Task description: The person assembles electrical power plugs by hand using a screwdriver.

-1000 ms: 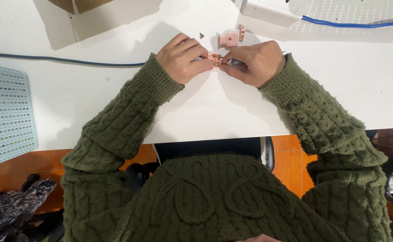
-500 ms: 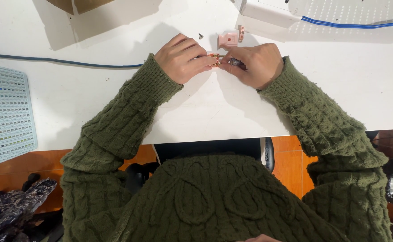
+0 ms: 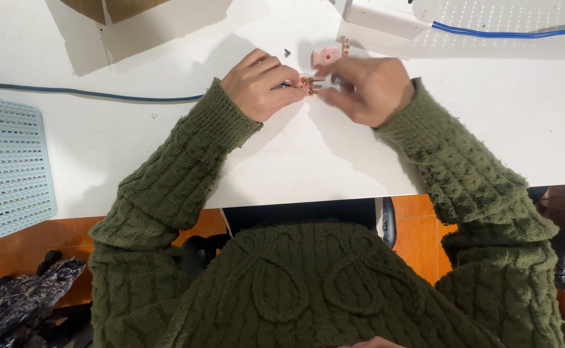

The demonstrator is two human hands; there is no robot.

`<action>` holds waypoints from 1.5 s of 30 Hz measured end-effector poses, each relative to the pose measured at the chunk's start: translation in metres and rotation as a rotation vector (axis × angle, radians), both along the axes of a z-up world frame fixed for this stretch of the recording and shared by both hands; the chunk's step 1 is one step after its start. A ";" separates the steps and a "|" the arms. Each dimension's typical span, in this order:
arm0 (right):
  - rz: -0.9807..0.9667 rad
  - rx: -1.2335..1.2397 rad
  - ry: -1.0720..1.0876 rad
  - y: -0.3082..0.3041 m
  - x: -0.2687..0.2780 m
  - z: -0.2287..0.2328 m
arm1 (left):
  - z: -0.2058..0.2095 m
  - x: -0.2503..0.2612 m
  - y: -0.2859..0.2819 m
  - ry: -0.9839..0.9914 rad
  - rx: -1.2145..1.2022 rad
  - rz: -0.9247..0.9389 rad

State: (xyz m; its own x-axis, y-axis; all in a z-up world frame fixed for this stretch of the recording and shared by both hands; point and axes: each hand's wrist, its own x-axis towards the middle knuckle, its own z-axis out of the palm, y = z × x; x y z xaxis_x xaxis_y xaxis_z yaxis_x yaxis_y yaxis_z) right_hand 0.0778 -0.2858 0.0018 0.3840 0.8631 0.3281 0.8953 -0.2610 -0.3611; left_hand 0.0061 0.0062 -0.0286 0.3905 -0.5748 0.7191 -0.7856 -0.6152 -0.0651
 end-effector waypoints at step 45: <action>0.005 0.620 0.484 0.034 -0.020 0.026 | -0.002 0.000 0.001 -0.044 -0.021 -0.035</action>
State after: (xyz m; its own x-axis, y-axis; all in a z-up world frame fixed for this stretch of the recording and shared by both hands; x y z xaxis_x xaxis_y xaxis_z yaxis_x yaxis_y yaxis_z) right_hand 0.0574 -0.2516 0.0273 0.6038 0.5792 0.5476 0.6021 0.1188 -0.7895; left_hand 0.0064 0.0069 -0.0310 0.3385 -0.5723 0.7469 -0.8033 -0.5891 -0.0872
